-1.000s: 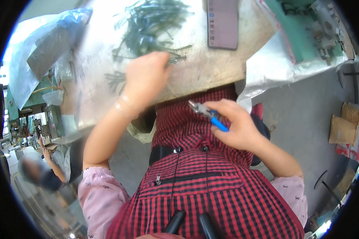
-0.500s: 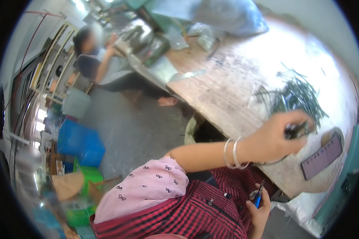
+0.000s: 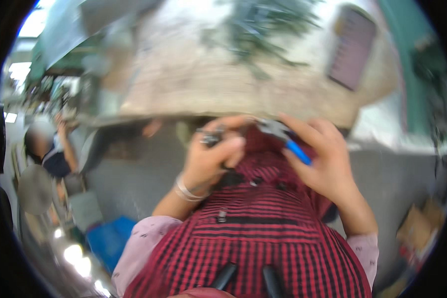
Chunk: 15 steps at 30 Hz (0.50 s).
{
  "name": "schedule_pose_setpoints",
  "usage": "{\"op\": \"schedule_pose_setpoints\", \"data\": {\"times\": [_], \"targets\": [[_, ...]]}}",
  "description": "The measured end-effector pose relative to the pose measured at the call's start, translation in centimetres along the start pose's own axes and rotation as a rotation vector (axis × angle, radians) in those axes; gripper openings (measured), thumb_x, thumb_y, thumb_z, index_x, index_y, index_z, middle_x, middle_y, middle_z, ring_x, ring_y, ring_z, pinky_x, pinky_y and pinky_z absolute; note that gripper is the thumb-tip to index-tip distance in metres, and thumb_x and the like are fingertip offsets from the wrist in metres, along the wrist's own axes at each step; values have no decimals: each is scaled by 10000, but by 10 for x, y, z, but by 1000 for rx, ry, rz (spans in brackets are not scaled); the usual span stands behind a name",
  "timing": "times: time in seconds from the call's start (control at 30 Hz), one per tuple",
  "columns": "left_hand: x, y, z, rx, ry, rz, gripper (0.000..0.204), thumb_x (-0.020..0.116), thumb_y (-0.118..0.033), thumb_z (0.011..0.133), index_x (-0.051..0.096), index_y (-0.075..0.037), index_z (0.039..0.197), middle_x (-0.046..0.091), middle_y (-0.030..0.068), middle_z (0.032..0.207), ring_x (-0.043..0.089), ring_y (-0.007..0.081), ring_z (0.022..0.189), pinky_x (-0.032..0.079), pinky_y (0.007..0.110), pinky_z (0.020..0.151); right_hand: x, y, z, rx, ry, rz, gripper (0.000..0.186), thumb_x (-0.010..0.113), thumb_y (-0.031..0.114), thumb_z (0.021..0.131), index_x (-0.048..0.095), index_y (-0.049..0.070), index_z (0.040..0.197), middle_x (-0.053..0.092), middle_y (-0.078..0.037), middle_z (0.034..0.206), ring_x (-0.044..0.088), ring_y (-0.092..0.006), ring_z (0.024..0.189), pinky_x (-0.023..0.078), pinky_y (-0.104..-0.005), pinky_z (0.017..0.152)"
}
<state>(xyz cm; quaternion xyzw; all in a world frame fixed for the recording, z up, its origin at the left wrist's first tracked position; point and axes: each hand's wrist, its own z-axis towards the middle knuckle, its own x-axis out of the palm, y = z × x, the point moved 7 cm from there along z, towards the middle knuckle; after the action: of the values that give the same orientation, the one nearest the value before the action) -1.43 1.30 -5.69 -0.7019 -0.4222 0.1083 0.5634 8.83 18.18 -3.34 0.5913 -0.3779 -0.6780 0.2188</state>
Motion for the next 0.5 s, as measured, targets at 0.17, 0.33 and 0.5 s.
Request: {"op": "schedule_pose_setpoints", "data": {"times": [0.17, 0.33, 0.5], "targets": [[32, -9, 4, -97, 114, -21, 357, 589, 12, 865, 586, 69, 1217, 564, 28, 610, 465, 75, 471, 337, 217, 451, -26, 5, -13, -85, -141, -128, 577, 741, 95, 699, 656, 181, 1263, 565, -95, 896, 553, -295, 854, 453, -386, 751], [33, -4, -6, -163, 89, -1, 334, 573, 35, 883, 584, 60, 1216, 559, 25, 593, 486, 82, 472, 355, 226, 449, -29, 16, -32, -109, -176, -349, 595, 726, 84, 685, 657, 222, 1259, 555, -80, 935, 547, -291, 901, 453, -398, 725], [55, -4, -6, -271, 115, 79, 323, 587, 29, 862, 603, 63, 1183, 553, 11, 593, 477, 64, 471, 335, 218, 443, -41, 10, -47, -169, -181, -570, 569, 704, 78, 670, 673, 251, 1211, 524, -71, 893, 537, -283, 845, 423, -395, 651]]}}
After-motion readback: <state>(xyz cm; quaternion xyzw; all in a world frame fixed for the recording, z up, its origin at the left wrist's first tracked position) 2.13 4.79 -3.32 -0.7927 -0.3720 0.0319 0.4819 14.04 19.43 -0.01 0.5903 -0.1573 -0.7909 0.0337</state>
